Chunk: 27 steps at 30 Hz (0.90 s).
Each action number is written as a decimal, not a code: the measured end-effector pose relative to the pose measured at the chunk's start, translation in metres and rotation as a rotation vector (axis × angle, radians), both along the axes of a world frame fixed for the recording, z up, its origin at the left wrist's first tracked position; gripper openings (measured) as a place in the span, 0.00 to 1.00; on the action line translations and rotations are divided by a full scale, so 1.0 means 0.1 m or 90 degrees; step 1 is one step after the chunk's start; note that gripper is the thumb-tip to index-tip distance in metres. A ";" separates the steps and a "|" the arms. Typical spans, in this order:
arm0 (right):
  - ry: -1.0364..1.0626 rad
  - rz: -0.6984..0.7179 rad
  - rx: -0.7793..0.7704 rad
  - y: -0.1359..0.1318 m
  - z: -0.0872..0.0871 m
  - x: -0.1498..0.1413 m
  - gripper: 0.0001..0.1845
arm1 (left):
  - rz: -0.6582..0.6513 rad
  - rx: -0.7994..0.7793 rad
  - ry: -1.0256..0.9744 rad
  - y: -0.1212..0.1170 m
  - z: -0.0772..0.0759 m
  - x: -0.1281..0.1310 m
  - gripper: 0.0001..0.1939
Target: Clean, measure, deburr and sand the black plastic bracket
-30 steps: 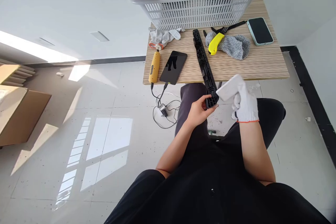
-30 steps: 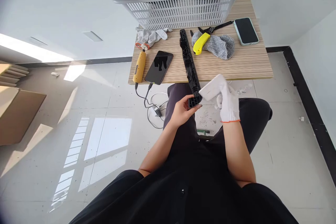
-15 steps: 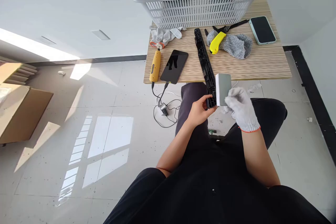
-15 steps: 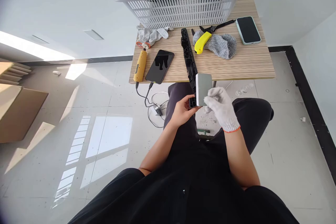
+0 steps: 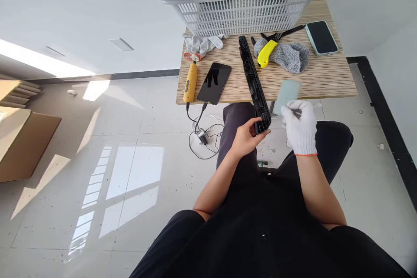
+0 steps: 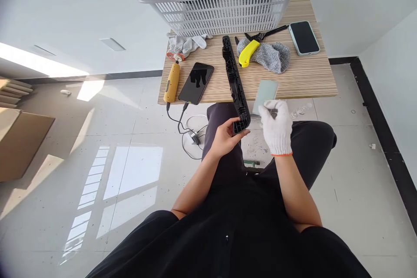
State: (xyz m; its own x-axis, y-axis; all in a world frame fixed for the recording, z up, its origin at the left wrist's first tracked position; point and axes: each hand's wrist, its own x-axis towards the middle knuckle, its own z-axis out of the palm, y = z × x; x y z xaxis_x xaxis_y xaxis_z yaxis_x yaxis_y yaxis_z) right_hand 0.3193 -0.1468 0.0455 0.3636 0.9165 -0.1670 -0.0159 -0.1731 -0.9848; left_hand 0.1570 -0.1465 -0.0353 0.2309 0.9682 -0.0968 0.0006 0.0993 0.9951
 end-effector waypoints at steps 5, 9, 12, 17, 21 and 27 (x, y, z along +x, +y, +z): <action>0.037 0.177 -0.060 -0.02 0.00 0.00 0.12 | -0.018 0.020 0.030 0.00 0.02 -0.01 0.27; -0.002 -0.002 -0.036 -0.03 0.01 0.03 0.14 | -0.003 -0.007 0.015 0.00 0.02 -0.01 0.28; 0.058 0.187 -0.111 -0.05 0.00 0.08 0.17 | -0.013 0.023 0.019 0.00 0.01 -0.01 0.26; 0.023 -0.004 -0.062 -0.09 -0.08 0.20 0.17 | 0.001 -0.010 0.007 0.00 0.00 0.00 0.27; 0.080 0.207 -0.169 -0.12 -0.11 0.27 0.16 | -0.007 0.018 0.019 0.01 0.00 0.00 0.22; 0.002 0.157 -0.139 -0.14 -0.11 0.34 0.12 | 0.005 0.005 0.016 0.01 0.01 0.00 0.24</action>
